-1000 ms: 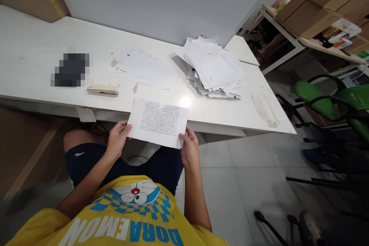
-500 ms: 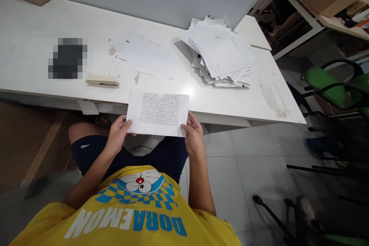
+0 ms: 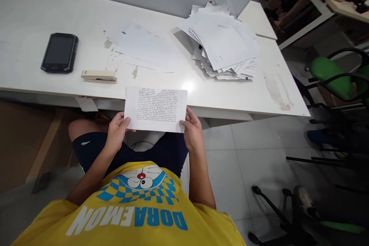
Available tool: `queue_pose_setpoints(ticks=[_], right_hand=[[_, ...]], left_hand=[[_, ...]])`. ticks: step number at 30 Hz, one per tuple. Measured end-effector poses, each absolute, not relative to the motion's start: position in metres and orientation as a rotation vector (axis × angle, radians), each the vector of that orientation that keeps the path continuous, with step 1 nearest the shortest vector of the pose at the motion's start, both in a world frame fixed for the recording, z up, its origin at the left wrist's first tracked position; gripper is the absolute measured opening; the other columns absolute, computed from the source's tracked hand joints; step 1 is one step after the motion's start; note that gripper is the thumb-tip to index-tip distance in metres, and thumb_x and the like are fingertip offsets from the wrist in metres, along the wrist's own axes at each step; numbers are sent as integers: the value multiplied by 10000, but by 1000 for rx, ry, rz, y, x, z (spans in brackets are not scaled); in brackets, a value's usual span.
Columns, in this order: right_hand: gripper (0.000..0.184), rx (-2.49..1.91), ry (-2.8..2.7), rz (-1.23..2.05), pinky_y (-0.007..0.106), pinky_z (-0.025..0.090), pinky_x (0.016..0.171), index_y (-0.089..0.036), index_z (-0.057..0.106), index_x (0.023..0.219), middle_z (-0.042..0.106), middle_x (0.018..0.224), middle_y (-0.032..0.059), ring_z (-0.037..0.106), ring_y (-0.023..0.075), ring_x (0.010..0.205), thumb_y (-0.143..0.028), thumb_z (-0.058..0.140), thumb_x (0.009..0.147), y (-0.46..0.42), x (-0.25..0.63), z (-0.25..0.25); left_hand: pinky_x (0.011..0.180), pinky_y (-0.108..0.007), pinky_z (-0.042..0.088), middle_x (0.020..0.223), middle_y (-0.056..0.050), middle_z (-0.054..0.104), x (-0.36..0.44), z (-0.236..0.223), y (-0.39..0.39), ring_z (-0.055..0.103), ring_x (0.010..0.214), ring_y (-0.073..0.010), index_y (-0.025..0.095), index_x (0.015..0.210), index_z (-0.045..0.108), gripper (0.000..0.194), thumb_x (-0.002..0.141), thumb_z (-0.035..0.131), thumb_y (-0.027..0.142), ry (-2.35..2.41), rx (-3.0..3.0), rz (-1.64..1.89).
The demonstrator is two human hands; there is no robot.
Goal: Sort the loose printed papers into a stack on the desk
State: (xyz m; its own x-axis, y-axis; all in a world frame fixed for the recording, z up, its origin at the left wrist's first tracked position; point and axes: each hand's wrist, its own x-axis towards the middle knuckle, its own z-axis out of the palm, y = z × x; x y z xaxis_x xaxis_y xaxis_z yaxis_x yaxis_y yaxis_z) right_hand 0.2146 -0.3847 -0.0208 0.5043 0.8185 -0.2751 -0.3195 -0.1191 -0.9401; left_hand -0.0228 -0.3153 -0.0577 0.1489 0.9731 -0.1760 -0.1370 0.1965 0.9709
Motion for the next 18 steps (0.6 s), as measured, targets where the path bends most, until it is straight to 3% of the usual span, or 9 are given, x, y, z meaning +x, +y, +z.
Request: queue_pose_setpoints(ticks=[7,14,18], right_hand=[[515,-1459,-526,1188,388,613,765,-236,677,1207,748,1081,48,686,264,993,-364,745,713,-384,207,-23],[513,-1445,-676,1148,309,564,580,-222,658,1200,740,967,39,641,177,740,-389,728,720,-379,196,-30],[483,-1428,-664,1129,276,531,515,-224,645,1187,719,852,11,595,131,602,-371,720,733,-374,191,-27]], left_hand=[[482,-223,553,797,-17,709,-26,-62,-314,638,616,-132,193,991,613,394,787,712,515,1135,1025,1101],[466,-216,541,776,-6,694,-37,-61,-312,647,605,-135,198,991,609,380,826,690,530,1157,1090,1181],[470,-209,537,897,-29,694,-38,-57,-310,666,647,-141,235,1233,542,543,839,679,584,1138,1145,1243]])
